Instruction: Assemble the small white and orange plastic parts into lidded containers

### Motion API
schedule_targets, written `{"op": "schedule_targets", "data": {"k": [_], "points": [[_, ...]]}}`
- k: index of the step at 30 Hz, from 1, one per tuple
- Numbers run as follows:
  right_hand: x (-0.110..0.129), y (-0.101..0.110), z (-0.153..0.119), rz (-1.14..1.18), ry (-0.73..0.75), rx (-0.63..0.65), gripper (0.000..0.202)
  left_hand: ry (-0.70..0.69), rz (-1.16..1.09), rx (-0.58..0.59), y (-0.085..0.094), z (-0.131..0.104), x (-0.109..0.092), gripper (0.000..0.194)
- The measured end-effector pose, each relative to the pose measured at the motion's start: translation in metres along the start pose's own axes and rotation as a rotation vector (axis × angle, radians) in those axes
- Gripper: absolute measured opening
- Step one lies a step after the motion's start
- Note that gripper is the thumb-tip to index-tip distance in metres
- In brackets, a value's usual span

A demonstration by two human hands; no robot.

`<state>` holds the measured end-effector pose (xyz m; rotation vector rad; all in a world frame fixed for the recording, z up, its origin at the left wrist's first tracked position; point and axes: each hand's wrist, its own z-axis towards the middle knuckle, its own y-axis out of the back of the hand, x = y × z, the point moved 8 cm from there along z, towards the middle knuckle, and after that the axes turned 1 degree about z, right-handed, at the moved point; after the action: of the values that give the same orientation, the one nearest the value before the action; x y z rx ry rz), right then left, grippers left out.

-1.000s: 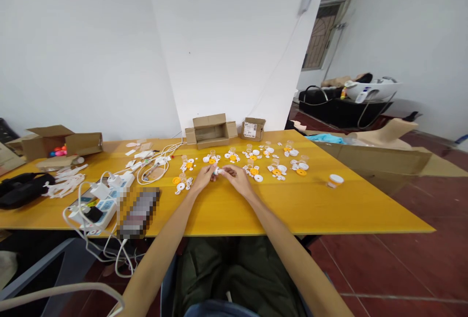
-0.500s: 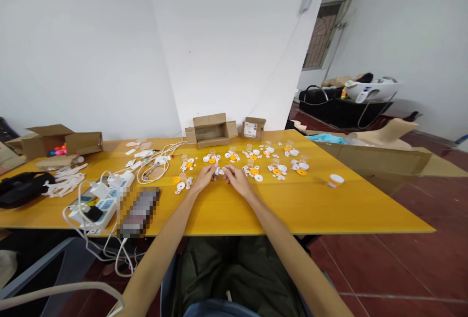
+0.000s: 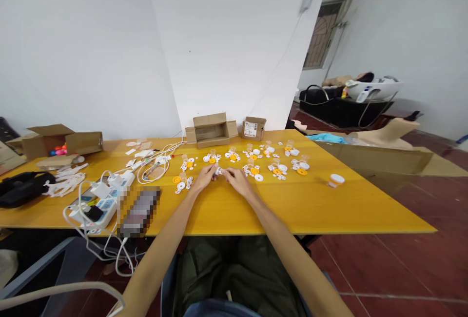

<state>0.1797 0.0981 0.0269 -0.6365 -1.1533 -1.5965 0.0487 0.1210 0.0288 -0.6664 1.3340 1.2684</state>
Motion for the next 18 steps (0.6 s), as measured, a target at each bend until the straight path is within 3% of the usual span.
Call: {"op": "schedule_targets", "data": {"k": [18], "points": [[-0.011,-0.010,0.001,0.106,0.020,0.007,0.026,0.014,-0.001,-0.036,0.004,0.003,0.010,0.049]]}}
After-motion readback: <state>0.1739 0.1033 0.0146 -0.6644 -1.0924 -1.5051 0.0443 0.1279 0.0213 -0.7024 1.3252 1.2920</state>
